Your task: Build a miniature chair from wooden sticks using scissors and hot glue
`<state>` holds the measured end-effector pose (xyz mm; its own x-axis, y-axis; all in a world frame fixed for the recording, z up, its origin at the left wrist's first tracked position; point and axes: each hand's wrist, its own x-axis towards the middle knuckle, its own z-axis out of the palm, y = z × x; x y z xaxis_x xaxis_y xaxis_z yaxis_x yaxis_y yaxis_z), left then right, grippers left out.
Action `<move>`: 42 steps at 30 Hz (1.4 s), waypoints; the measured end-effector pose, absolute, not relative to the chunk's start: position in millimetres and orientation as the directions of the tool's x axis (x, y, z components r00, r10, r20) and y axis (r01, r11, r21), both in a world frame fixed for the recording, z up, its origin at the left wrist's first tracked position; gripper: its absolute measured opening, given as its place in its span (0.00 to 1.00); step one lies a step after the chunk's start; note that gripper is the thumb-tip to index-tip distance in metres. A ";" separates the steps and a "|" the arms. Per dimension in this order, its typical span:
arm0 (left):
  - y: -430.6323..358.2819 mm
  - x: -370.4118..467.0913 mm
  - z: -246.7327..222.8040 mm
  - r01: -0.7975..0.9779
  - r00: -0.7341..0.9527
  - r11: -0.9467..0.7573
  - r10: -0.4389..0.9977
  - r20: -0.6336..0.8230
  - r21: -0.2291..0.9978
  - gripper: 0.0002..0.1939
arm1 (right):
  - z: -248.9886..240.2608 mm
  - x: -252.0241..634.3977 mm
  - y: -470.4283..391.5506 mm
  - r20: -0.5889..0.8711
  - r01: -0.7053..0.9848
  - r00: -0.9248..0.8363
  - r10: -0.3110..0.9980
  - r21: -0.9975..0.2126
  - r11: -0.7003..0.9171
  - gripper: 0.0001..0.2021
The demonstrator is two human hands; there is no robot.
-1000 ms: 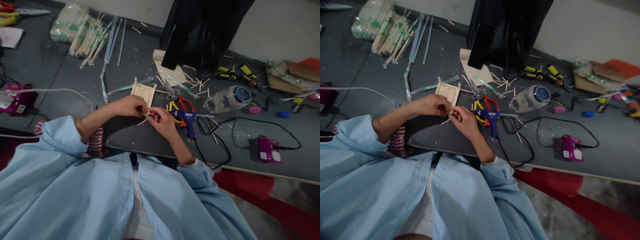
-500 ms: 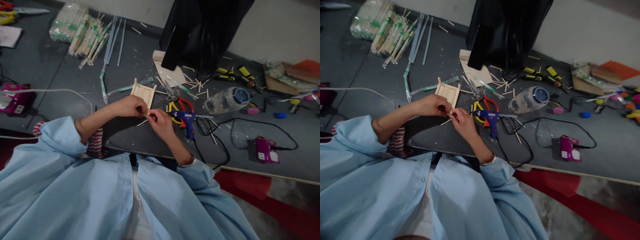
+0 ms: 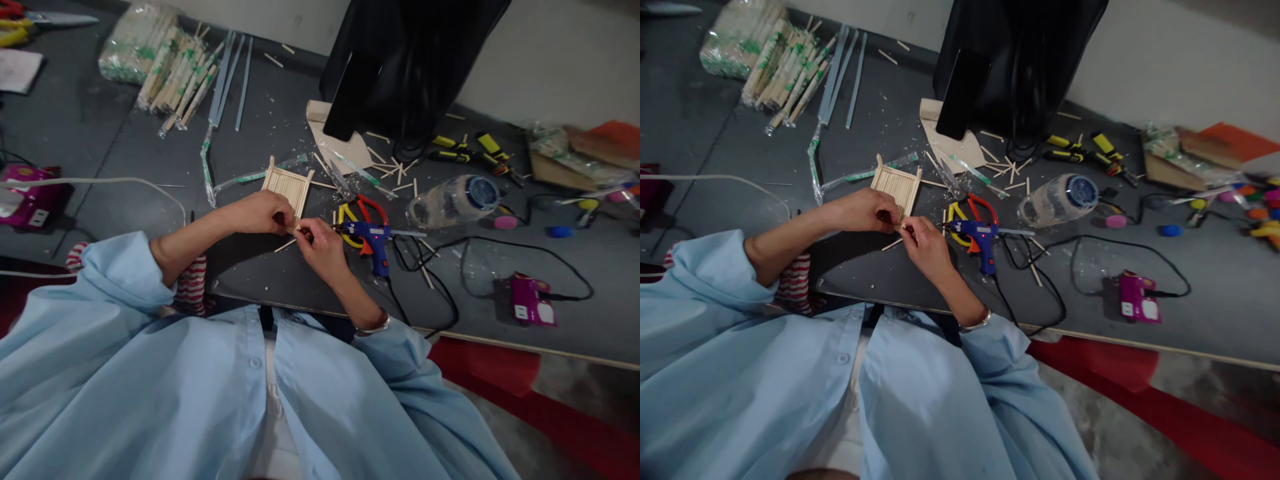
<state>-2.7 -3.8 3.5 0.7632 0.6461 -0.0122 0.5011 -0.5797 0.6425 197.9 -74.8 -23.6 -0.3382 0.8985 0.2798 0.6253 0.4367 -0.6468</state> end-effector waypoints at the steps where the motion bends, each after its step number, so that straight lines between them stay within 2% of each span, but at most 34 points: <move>1: -3.8 -2.7 3.3 0.497 0.765 -0.583 0.644 -0.007 0.643 0.06 | -23.8 197.8 -74.8 0.279 0.625 -0.337 0.899 -0.648 0.435 0.05; 9: -4.5 -4.0 6.9 0.510 0.760 -0.571 0.650 -0.025 0.643 0.05 | -20.4 195.2 -75.2 0.279 0.597 -0.306 0.910 -0.688 0.411 0.04; 15: -5.7 -5.3 9.7 0.517 0.786 -0.635 0.617 -0.026 0.574 0.07 | -13.2 201.7 -75.5 0.156 0.430 -0.186 0.970 -0.875 0.223 0.12; 19: -6.4 -5.5 12.0 0.547 0.751 -0.622 0.660 0.000 0.561 0.05 | -15.7 207.2 -71.9 0.143 0.368 -0.105 0.984 -0.914 0.172 0.11; 22: -7.6 -5.8 13.7 0.539 0.681 -0.547 0.730 0.050 0.640 0.04 | -19.0 207.2 -70.7 0.098 0.306 -0.120 0.988 -0.943 0.130 0.14; 26: -15.3 0.5 15.4 0.462 0.509 -0.373 0.854 0.104 0.804 0.06 | -17.9 203.1 -73.0 -0.011 0.176 -0.189 0.982 -0.984 0.023 0.25; 29: -25.5 11.3 18.7 0.384 0.388 -0.291 0.912 0.132 0.876 0.07 | -12.9 198.9 -75.7 -0.046 0.073 -0.233 0.971 -0.997 -0.030 0.32; 34: -39.2 25.3 23.9 0.353 0.290 -0.252 0.945 0.151 0.901 0.08 | -3.8 193.0 -79.8 0.059 0.107 -0.137 0.989 -0.992 0.074 0.28; 38: -43.6 25.6 23.7 0.206 0.344 -0.271 0.920 0.190 0.940 0.10 | 0.3 193.7 -80.0 0.179 0.229 -0.060 0.982 -0.955 0.188 0.23; 40: -47.1 21.4 28.5 0.195 0.378 -0.360 0.886 0.269 0.912 0.08 | 3.0 197.1 -79.9 0.264 0.324 -0.031 0.964 -0.910 0.260 0.18; 42: -52.0 14.0 39.6 0.267 0.385 -0.533 0.823 0.418 0.803 0.07 | 8.3 202.3 -80.7 0.392 0.447 0.001 0.920 -0.823 0.351 0.15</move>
<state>14.0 -52.0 39.6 0.3846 0.8230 0.4180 0.2670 -0.5326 0.8031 202.3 -80.7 8.3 0.0011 0.9198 0.3924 0.4466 0.3506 -0.8232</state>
